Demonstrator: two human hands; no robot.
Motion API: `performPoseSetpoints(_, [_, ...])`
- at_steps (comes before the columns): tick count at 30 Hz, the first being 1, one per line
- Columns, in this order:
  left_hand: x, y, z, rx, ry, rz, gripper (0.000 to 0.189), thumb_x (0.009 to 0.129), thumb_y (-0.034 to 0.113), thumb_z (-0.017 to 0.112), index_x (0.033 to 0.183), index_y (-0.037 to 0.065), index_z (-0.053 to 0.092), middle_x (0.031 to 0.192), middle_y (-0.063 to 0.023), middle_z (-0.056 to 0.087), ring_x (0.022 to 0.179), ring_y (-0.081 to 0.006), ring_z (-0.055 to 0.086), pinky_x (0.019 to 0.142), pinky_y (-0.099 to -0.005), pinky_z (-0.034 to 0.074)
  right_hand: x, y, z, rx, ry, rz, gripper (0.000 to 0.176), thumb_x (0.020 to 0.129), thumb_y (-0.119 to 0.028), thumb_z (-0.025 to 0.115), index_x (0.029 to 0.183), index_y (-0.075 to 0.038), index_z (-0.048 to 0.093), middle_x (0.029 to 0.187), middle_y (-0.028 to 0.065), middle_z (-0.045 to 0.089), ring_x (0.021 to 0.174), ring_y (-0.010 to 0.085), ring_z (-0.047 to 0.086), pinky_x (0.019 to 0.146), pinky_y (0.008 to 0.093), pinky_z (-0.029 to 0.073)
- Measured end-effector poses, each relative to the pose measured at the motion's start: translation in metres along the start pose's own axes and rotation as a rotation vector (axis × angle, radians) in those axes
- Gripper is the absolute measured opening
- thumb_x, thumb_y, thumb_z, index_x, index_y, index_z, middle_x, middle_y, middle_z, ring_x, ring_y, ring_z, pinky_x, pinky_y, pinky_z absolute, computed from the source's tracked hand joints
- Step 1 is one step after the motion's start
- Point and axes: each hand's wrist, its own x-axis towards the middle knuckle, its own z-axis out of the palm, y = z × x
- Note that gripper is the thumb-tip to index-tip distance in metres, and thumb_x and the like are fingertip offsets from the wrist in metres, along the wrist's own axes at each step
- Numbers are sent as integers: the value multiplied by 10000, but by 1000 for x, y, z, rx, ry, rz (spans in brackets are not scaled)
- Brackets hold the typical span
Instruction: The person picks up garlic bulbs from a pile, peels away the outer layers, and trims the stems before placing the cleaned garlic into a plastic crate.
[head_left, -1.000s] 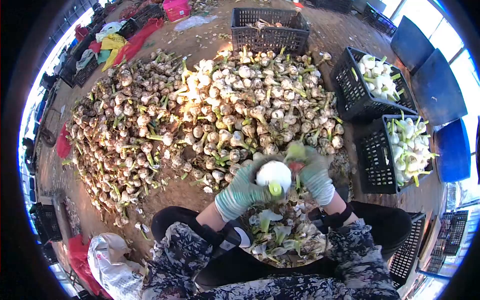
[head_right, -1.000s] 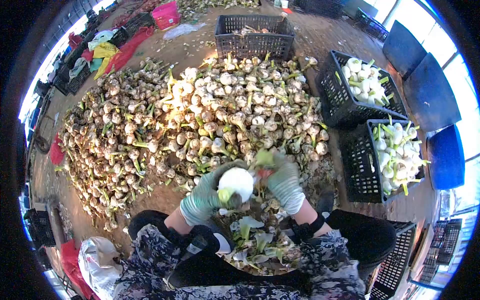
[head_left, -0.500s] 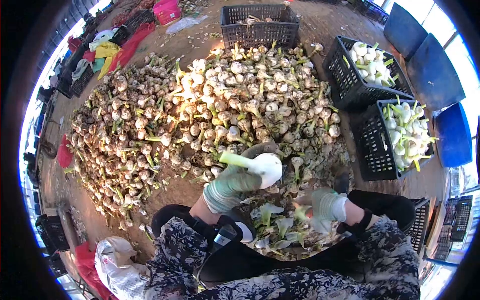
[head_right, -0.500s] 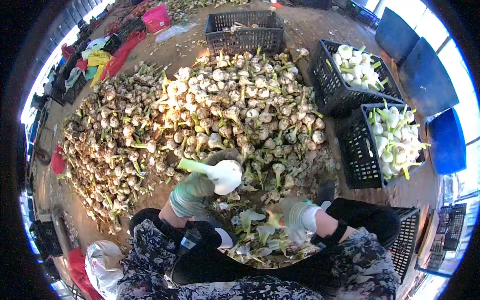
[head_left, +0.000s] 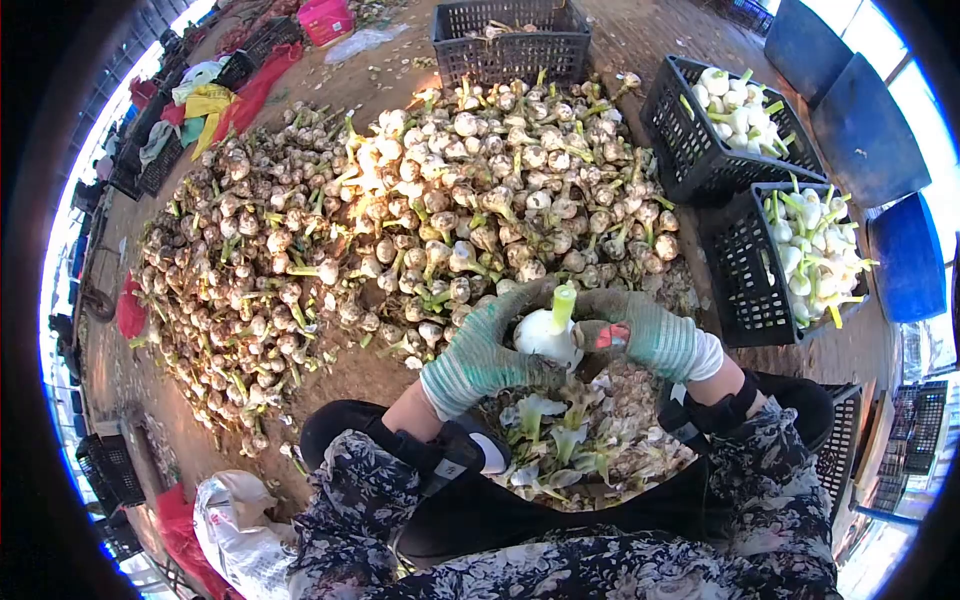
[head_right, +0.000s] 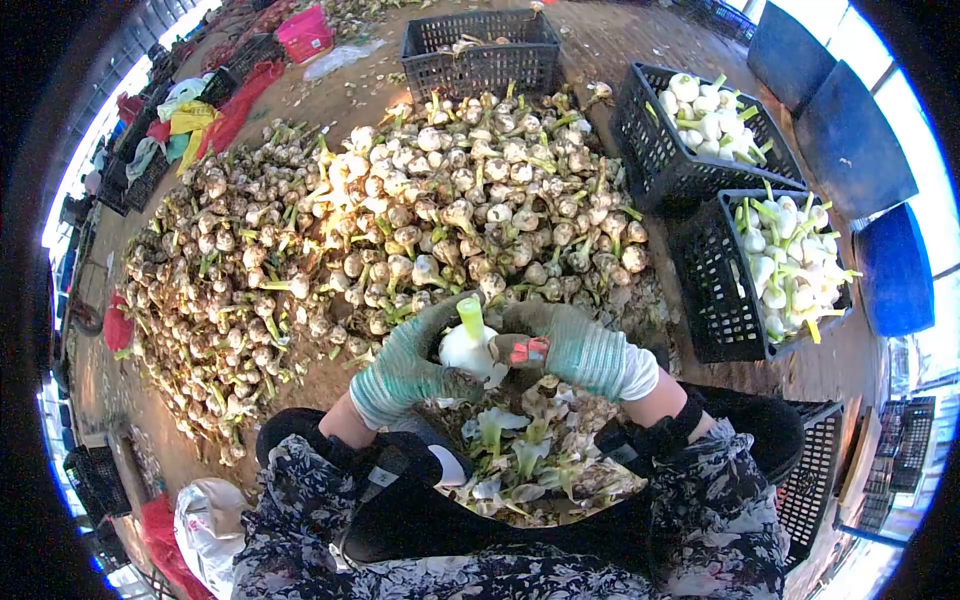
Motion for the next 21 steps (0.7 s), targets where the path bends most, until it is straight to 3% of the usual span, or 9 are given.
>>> performPoseSetpoints(1, [-1, -1, 0, -2, -1, -4, 898, 503, 30, 806, 1274, 21, 345, 1159, -45, 495, 1041, -150, 477, 899, -297, 394, -2, 5, 2, 61, 23, -61, 509, 767, -342, 632, 1072, 49, 517, 901, 142, 615, 788, 149, 575, 716, 288, 460])
performPoseSetpoints(4, [-2, -2, -2, -31, -33, 3, 860, 509, 32, 803, 1253, 20, 371, 1144, -50, 506, 1036, -158, 484, 889, -302, 405, 0, 13, -3, 119, -39, 79, 464, 774, -303, 638, 1069, 36, 523, 907, 115, 620, 781, 149, 576, 718, 276, 457])
performPoseSetpoints(6, [-6, -3, -3, -289, -67, -20, 782, 570, 76, 790, 1238, 9, 390, 1118, -46, 510, 1025, -143, 476, 905, -293, 382, -4, 9, -7, 171, -66, 100, 445, 779, -293, 637, 1063, 32, 529, 910, 105, 621, 786, 138, 572, 721, 265, 455])
performPoseSetpoints(8, [-4, 3, -3, -263, -46, 6, 772, 578, 66, 785, 1238, 13, 389, 1120, -44, 504, 1026, -143, 475, 905, -294, 382, -14, -1, -10, 581, -36, 193, 421, 793, -263, 626, 1070, 35, 516, 897, 91, 620, 742, 127, 588, 663, 245, 473])
performPoseSetpoints(11, [-2, -5, -5, -168, -6, 18, 752, 595, 56, 774, 1237, 16, 385, 1127, -42, 493, 1029, -145, 475, 904, -294, 383, -18, -4, -3, 660, 111, 187, 405, 801, -241, 614, 1070, 39, 498, 891, 85, 612, 664, 134, 609, 577, 221, 493])
performPoseSetpoints(12, [-1, -6, -5, -150, -4, 18, 747, 598, 59, 773, 1235, 14, 385, 1127, -42, 491, 1027, -145, 476, 901, -294, 385, -15, 8, -4, 279, 194, 145, 377, 789, -187, 610, 1068, 35, 487, 887, 94, 601, 667, 167, 620, 568, 235, 498])
performPoseSetpoints(16, [1, -9, -2, -230, -14, 36, 734, 594, 52, 766, 1224, 8, 392, 1123, -41, 492, 1019, -149, 480, 895, -295, 390, -19, 8, 5, 94, 150, 84, 518, 761, -126, 619, 1183, 47, 374, 852, 102, 564, 722, 138, 577, 657, 259, 494])
performPoseSetpoints(19, [-3, -7, -4, -248, -18, -1, 818, 536, 28, 732, 1265, 10, 361, 1133, -75, 517, 1023, -183, 508, 875, -306, 416, -14, -3, 9, -373, 242, -112, 331, 742, -72, 640, 1031, 2, 497, 872, 76, 551, 753, 108, 555, 682, 246, 475])
performPoseSetpoints(21, [-5, 1, -3, -354, -15, -73, 851, 495, 29, 706, 1269, 1, 355, 1134, -72, 519, 1021, -174, 509, 859, -285, 424, -12, 4, 7, -156, 284, 4, 327, 723, -99, 658, 998, 12, 519, 865, 94, 572, 753, 137, 562, 688, 272, 468])
